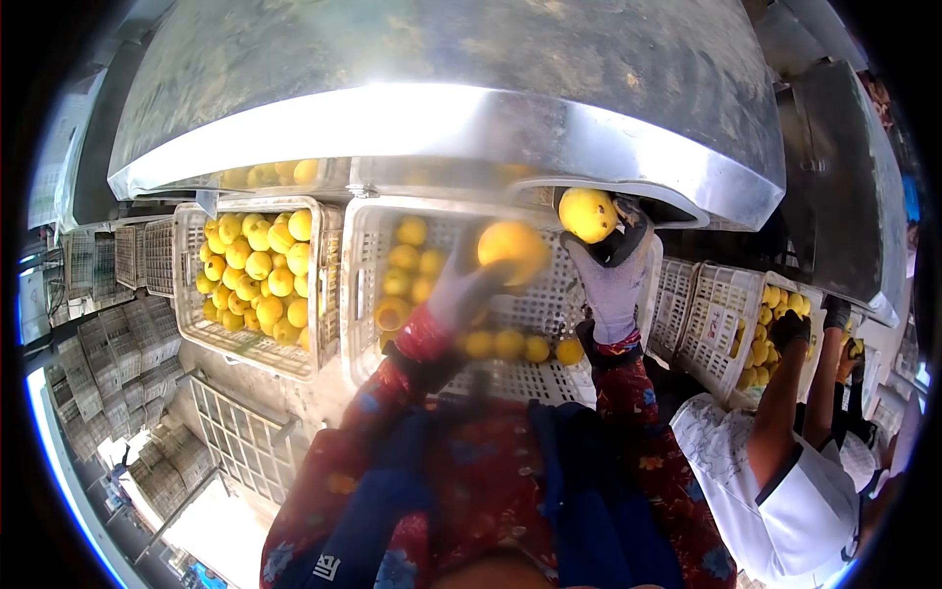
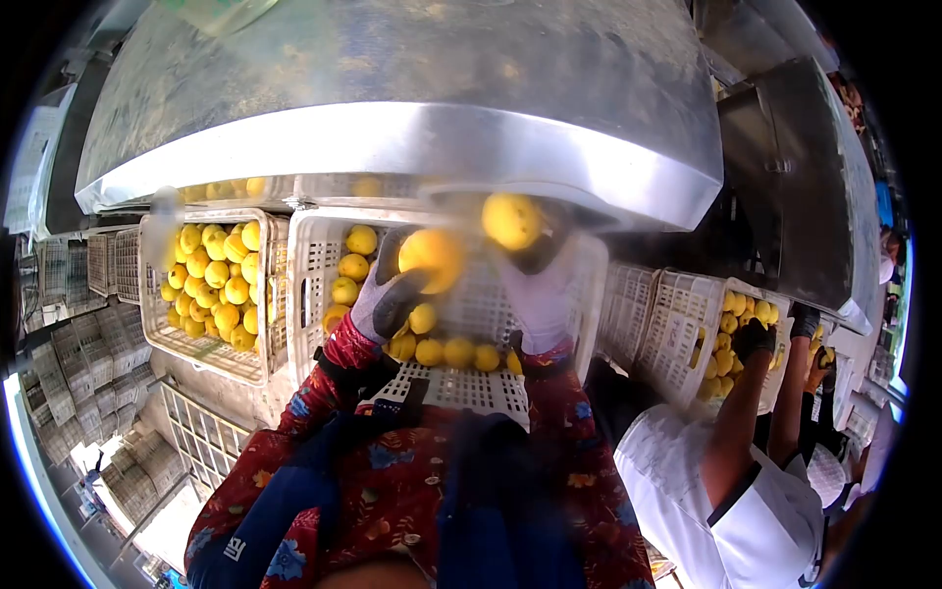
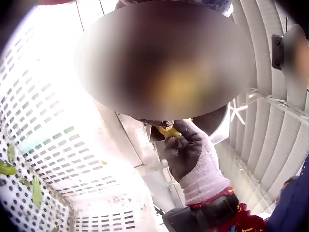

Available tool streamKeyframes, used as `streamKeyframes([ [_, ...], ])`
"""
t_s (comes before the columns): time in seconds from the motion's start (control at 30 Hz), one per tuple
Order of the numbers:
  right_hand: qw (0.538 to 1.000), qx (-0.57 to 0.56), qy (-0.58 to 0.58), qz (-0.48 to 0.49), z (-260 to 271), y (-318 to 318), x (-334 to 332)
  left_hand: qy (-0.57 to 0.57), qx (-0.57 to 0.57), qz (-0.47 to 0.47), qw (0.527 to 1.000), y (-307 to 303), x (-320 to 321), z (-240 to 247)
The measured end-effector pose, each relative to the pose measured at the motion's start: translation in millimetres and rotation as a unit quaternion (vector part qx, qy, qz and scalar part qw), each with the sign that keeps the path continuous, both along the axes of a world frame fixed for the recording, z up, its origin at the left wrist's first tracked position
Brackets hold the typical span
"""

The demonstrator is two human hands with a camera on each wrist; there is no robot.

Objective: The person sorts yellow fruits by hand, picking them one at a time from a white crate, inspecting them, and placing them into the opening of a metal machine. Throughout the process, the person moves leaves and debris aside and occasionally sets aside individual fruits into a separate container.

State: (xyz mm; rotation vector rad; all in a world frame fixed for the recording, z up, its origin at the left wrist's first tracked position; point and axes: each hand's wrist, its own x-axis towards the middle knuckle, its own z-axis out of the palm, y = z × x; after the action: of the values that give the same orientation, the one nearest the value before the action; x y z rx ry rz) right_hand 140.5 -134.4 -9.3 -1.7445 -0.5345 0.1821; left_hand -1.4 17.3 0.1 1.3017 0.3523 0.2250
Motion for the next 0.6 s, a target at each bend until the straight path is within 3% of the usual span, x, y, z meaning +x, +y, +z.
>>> streamKeyframes([
  [0.07,0.967,0.172,0.187,0.020,21,-1,-12,0.034,-0.223,0.029,0.974,-1,-5,13],
  [0.17,0.946,0.149,0.288,0.012,59,-8,-24,0.036,-0.365,0.097,0.925,-6,-9,2],
  [0.2,0.946,0.161,0.279,0.038,59,-8,-25,0.008,-0.377,0.103,0.920,-8,-9,2],
  [0.27,0.985,0.015,0.124,0.116,45,-22,-20,-0.011,-0.396,0.043,0.917,-6,-13,8],
  [0.33,0.985,-0.105,0.003,0.138,50,-24,-23,-0.012,-0.408,0.001,0.913,-7,-14,11],
  [0.43,0.993,0.018,0.100,0.055,51,-25,-34,0.014,-0.397,-0.023,0.917,-11,-11,2],
  [0.6,0.995,-0.071,0.007,0.069,50,-30,-42,0.026,-0.323,-0.028,0.946,-22,-4,-2],
])
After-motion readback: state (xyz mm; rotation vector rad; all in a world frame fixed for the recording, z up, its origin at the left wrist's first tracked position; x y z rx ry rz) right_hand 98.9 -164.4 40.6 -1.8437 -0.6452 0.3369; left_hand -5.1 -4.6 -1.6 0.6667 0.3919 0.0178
